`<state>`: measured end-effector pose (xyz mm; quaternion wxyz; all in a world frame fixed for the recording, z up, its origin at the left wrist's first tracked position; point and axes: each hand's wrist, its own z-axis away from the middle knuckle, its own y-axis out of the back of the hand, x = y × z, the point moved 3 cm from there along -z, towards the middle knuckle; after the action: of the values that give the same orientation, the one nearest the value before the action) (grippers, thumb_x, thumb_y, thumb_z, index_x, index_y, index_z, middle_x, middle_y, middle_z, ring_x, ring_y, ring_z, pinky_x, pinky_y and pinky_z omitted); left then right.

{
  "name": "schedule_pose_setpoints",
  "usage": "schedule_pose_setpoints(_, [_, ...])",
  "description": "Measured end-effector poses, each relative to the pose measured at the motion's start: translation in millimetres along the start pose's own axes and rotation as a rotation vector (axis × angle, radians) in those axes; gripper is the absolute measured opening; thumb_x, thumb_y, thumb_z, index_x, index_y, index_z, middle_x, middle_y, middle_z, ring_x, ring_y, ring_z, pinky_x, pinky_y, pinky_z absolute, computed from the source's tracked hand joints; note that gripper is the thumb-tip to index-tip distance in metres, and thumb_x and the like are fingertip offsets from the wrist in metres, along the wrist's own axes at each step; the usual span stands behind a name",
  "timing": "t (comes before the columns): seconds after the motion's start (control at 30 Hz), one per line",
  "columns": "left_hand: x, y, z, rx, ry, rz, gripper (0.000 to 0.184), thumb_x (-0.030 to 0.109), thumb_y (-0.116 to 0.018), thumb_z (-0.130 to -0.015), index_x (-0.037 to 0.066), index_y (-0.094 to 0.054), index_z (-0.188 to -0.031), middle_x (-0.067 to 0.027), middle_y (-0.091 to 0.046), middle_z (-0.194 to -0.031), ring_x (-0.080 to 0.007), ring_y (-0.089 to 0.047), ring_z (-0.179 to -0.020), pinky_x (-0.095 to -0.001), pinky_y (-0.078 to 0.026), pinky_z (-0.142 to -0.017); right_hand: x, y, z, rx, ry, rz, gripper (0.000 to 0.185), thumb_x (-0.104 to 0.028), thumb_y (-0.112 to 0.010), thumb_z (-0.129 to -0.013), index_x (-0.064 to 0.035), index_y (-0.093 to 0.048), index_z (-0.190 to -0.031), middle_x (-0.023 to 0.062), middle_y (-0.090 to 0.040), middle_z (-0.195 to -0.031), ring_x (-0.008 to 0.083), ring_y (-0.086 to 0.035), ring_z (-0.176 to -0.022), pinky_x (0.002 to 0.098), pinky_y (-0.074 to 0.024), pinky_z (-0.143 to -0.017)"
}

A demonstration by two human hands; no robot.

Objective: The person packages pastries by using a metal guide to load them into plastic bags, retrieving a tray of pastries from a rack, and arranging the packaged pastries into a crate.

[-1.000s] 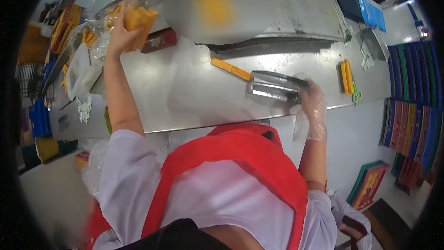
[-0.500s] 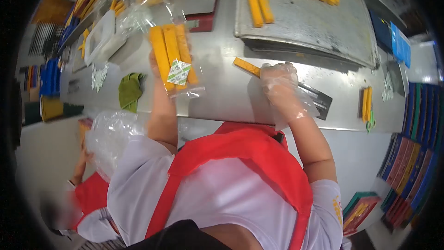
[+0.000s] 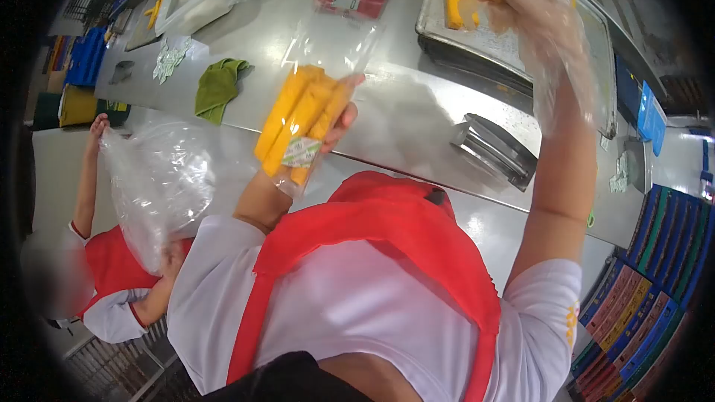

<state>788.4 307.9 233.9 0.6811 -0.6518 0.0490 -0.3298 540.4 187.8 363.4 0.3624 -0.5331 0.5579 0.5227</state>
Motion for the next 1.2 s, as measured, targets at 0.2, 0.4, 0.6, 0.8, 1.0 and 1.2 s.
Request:
schedule_pose_setpoints(0.2, [-17.1, -24.7, 5.0, 0.044, -0.046, -0.241, 0.055, 0.039, -0.048, -0.086, 0.0, -0.043, -0.124, -0.0107, -0.054, -0.079, -0.0132, -0.052, -0.053, -0.0209, -0.043, -0.042, -12.3, 2.5, -28.3, -0.615, 0.879, 0.605, 0.028, -0.018, -0.068, -0.071, -0.0039, -0.061, -0.094, 0.0059, -0.058, -0.08, 0.0123, -0.053, -0.066, 0.0255, -0.0423, -0.057])
schedule_pose_setpoints(0.4, [-38.8, -6.8, -9.4, -0.126, 0.067, -0.088, 0.052, 0.036, -0.049, -0.085, 0.0, -0.043, -0.123, -0.0123, -0.054, -0.083, -0.0156, -0.053, -0.06, -0.0232, -0.044, -0.048, 9.1, -35.4, 2.5, -0.673, -0.068, 0.577, 0.033, -0.017, -0.07, -0.06, -0.0078, -0.063, -0.092, 0.009, -0.059, -0.085, 0.0235, -0.058, -0.073, 0.0321, -0.046, -0.066])
schedule_pose_setpoints(0.6, [-54.8, 3.7, -13.9, -0.22, 0.129, 0.037, 0.05, 0.033, -0.049, -0.085, -0.001, -0.043, -0.121, -0.014, -0.054, -0.087, -0.018, -0.054, -0.066, -0.0256, -0.046, -0.053, 29.2, -30.5, 17.5, -1.054, 0.304, 0.46, 0.028, -0.022, -0.064, -0.068, 0.0007, -0.063, -0.084, 0.0049, -0.056, -0.065, 0.0116, -0.053, -0.06, 0.0281, -0.0401, -0.05])
schedule_pose_setpoints(0.8, [-56.8, 8.4, -16.1, -0.269, 0.165, 0.095, 0.048, 0.03, -0.05, -0.085, -0.001, -0.044, -0.12, -0.0157, -0.054, -0.091, -0.0204, -0.055, -0.073, -0.0279, -0.047, -0.059, 54.0, -24.4, 34.5, -0.999, -0.129, 0.296, 0.039, -0.032, -0.07, -0.065, 0.0024, -0.064, -0.081, 0.0041, -0.056, -0.062, 0.009, -0.049, -0.056, 0.0207, -0.036, -0.048])
schedule_pose_setpoints(1.0, [-53.4, 12.3, -19.7, -0.298, 0.179, 0.128, 0.045, 0.027, -0.05, -0.084, -0.001, -0.044, -0.119, -0.0174, -0.055, -0.095, -0.0228, -0.056, -0.079, -0.0303, -0.048, -0.065, 56.1, -55.4, 47.0, -0.802, -0.523, 0.1, 0.038, -0.017, -0.07, -0.067, 0.0014, -0.06, -0.099, 0.0052, -0.061, -0.084, 0.0109, -0.054, -0.075, 0.0216, -0.0433, -0.065])
schedule_pose_setpoints(1.2, [-45.9, 17.8, -18.8, -0.319, 0.189, 0.142, 0.043, 0.024, -0.051, -0.084, -0.002, -0.045, -0.118, -0.0191, -0.055, -0.099, -0.0252, -0.057, -0.086, -0.0327, -0.049, -0.071, 36.3, -53.5, 31.4, -0.958, -0.299, -0.119, 0.034, -0.007, -0.066, -0.063, 0.0055, -0.062, -0.094, 0.0096, -0.063, -0.086, 0.0156, -0.057, -0.079, 0.0248, -0.0443, -0.068])
